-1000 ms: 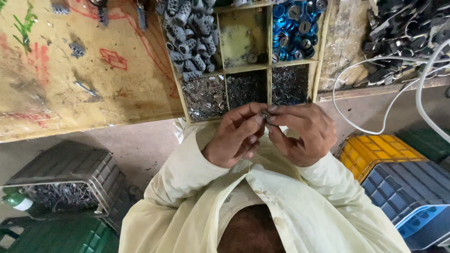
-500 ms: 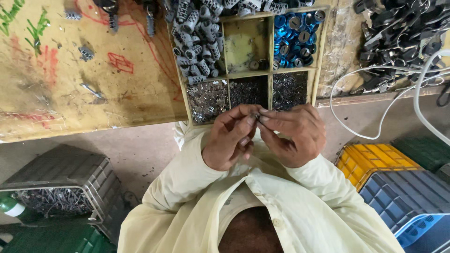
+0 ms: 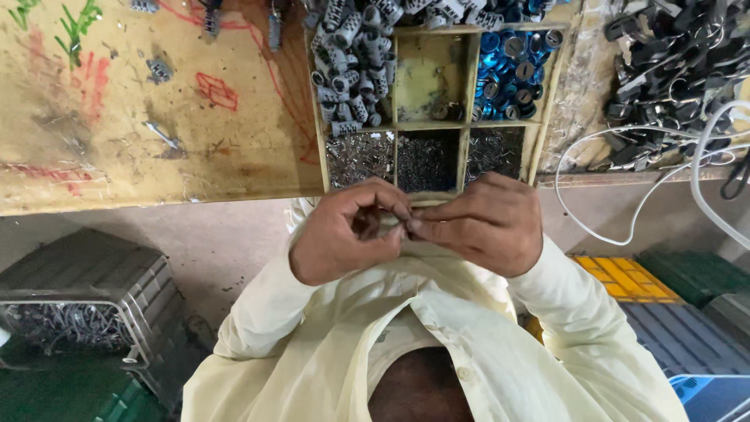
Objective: The person assembles keychains by hand, picking small metal rings and blue plastic caps from a compartmentalized tray, attaching them to keys, and placing the finished keychains on the table. The process is repeated continuously throughout the clip.
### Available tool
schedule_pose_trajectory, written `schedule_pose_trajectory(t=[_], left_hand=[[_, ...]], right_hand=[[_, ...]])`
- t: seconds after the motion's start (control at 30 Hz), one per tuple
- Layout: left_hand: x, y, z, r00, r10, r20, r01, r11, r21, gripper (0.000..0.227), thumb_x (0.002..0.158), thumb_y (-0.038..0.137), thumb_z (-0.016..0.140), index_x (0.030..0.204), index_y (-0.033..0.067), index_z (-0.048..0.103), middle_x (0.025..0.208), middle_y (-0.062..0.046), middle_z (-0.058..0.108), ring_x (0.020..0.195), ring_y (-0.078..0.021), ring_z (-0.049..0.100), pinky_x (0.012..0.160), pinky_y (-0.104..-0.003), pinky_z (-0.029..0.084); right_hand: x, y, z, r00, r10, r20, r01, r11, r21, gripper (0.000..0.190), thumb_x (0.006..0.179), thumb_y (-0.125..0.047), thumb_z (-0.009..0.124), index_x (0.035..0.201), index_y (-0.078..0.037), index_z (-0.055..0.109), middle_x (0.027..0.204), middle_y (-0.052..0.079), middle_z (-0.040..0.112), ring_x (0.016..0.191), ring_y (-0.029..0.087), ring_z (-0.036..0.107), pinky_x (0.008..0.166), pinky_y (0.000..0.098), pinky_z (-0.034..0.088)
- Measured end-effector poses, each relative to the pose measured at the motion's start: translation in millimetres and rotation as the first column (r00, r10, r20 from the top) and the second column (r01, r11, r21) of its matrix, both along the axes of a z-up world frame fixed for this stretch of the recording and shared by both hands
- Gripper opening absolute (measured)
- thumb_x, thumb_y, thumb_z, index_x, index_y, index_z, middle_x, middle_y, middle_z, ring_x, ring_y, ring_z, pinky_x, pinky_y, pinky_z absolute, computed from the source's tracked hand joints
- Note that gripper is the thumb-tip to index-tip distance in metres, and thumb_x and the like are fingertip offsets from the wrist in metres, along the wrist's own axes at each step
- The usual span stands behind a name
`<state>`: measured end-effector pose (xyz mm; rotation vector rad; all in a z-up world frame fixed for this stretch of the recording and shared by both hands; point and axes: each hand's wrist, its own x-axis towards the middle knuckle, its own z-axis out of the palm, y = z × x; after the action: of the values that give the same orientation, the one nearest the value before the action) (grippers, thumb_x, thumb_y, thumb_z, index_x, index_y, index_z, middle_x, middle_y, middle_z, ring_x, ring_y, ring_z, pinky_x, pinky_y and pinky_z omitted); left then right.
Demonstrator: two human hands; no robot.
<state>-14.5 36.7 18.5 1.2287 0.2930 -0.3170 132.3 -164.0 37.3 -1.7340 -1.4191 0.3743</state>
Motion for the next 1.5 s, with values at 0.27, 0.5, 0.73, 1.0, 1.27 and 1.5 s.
schedule_pose_trajectory(t=[0.27,0.5,0.73,1.0,1.27,1.5], left_hand=[[-19,8,-13,0.939,0.219,-0.265,-0.3,0.898,-0.321,0.014,0.097,0.008,0.062,0.109,0.0026,0.061,0.106,-0.003,0.065,0.064,-0.0033,0.058,0.052,-0.021,0.05],[-21,4,-2,0.93,0.365,-0.042,-0.366,0.93,-0.03,0.014,0.101,0.005,0.065,0.114,0.0033,0.061,0.074,0.002,0.055,0.053,-0.0029,0.048,0.049,-0.02,0.037],[-9,4,-3,0.942,0.329,-0.059,-0.333,0.939,-0.086,0.014,0.1,0.005,0.066,0.113,0.007,0.059,0.087,0.006,0.054,0.069,0.0006,0.043,0.061,-0.018,0.037],[-7,1,-3,0.931,0.364,-0.002,-0.362,0.925,-0.113,0.016,0.101,0.004,0.064,0.114,0.0071,0.058,0.101,0.003,0.06,0.078,0.0005,0.045,0.071,-0.019,0.04],[-1,-6,-4,0.974,0.188,-0.126,-0.226,0.846,-0.482,0.012,0.1,0.005,0.062,0.11,0.0063,0.056,0.103,-0.001,0.061,0.071,-0.0011,0.049,0.061,-0.019,0.042],[0,-14,-7,0.983,0.179,-0.042,-0.184,0.945,-0.269,0.015,0.1,-0.001,0.068,0.108,0.0054,0.056,0.106,0.0,0.059,0.081,-0.0006,0.047,0.072,-0.019,0.041]], right_hand=[[9,38,6,0.994,-0.053,-0.099,0.037,0.987,-0.157,0.031,0.087,-0.018,0.085,0.115,-0.014,0.073,0.111,0.006,0.07,0.092,0.022,0.073,0.074,0.0343,0.061],[18,77,-23,0.848,-0.294,0.441,0.385,0.913,-0.133,0.029,0.097,-0.011,0.085,0.119,-0.016,0.066,0.114,0.005,0.067,0.099,0.024,0.067,0.079,0.0358,0.056],[10,64,-16,0.876,-0.338,0.344,0.405,0.903,-0.145,0.029,0.098,-0.008,0.085,0.118,-0.013,0.065,0.116,0.003,0.065,0.101,0.024,0.067,0.082,0.0353,0.057],[10,68,-10,0.907,-0.291,0.304,0.352,0.921,-0.168,0.03,0.095,-0.004,0.088,0.113,-0.011,0.064,0.114,0.01,0.069,0.1,0.027,0.07,0.082,0.037,0.058],[-35,-6,-8,0.877,-0.339,-0.341,0.298,0.94,-0.168,0.035,0.092,0.006,0.077,0.119,-0.002,0.057,0.117,0.022,0.07,0.103,0.028,0.075,0.088,0.0308,0.061],[-34,-14,-12,0.878,-0.386,-0.283,0.333,0.918,-0.216,0.032,0.084,0.008,0.08,0.111,-0.003,0.07,0.115,0.016,0.073,0.106,0.028,0.075,0.088,0.0317,0.061]])
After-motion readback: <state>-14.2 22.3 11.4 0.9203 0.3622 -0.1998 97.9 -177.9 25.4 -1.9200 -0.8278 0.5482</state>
